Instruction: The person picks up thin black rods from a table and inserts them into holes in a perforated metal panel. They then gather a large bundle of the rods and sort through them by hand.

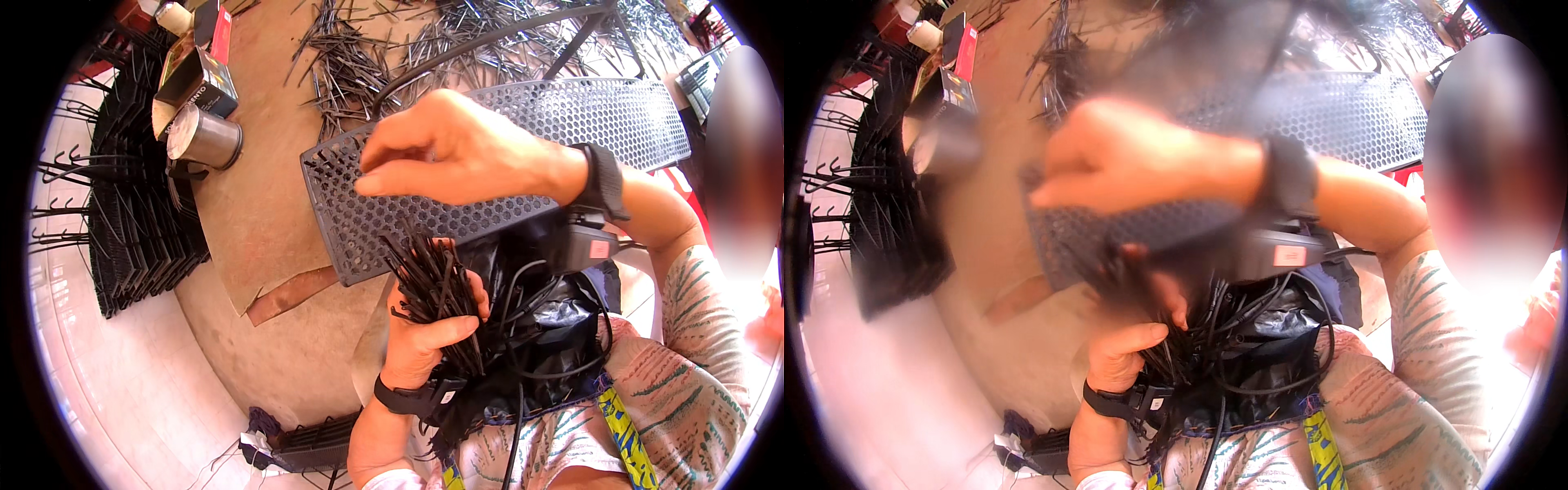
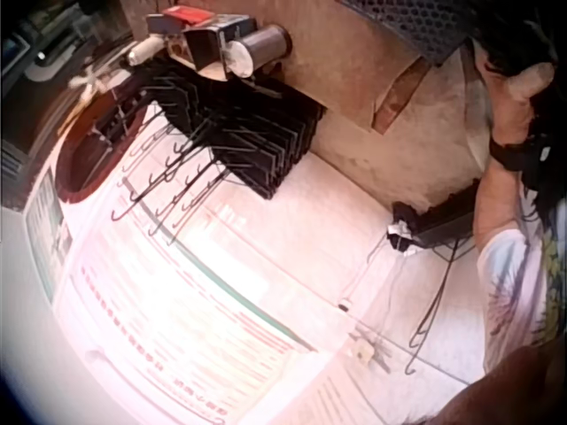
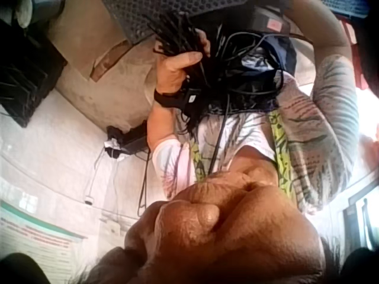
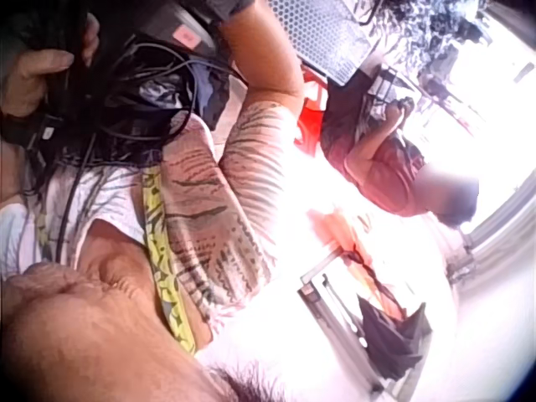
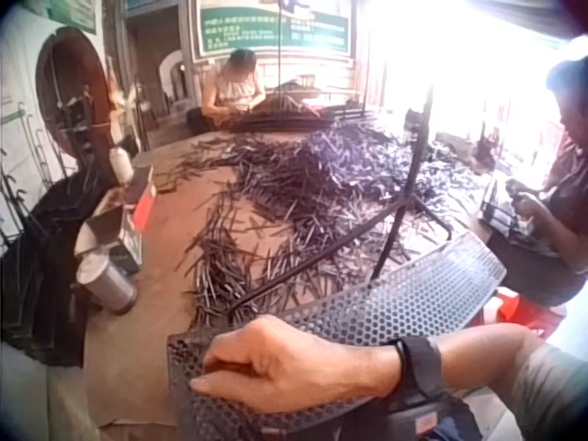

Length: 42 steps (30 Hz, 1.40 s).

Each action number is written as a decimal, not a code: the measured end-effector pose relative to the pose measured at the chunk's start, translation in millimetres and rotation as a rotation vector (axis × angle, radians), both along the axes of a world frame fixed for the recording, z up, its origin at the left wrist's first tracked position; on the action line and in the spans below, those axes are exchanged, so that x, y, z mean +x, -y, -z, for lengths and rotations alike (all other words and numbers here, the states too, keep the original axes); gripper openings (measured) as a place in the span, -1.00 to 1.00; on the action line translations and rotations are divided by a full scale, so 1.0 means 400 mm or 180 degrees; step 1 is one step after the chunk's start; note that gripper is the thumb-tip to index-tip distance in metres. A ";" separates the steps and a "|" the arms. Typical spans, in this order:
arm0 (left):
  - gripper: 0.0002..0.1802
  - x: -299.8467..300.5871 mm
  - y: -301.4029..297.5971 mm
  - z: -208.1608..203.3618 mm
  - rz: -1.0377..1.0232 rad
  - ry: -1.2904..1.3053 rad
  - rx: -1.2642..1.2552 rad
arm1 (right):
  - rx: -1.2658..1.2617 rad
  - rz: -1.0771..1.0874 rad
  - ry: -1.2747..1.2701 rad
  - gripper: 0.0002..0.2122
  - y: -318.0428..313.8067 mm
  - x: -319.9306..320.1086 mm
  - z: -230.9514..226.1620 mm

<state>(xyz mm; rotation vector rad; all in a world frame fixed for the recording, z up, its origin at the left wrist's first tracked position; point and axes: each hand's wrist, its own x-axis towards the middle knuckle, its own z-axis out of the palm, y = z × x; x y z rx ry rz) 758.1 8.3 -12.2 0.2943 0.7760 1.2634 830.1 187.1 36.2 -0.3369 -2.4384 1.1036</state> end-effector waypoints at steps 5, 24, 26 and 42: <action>-0.24 -0.003 0.008 -0.008 -0.0116 0.0152 -0.0050 | -0.1422 -0.0254 0.0017 -0.77 0.016 0.058 0.022; -0.26 -0.028 0.006 -0.015 -0.0186 0.0534 -0.0175 | -0.2748 0.0275 0.0320 -0.89 0.099 0.050 -0.016; -0.24 -0.022 0.009 -0.021 -0.0311 0.0421 -0.0184 | -0.2869 0.0313 0.0410 -0.92 0.092 0.052 -0.009; -0.21 -0.029 0.016 -0.030 -0.0432 0.0362 -0.0037 | 0.0295 0.1389 -0.1274 -0.91 0.022 -0.096 0.051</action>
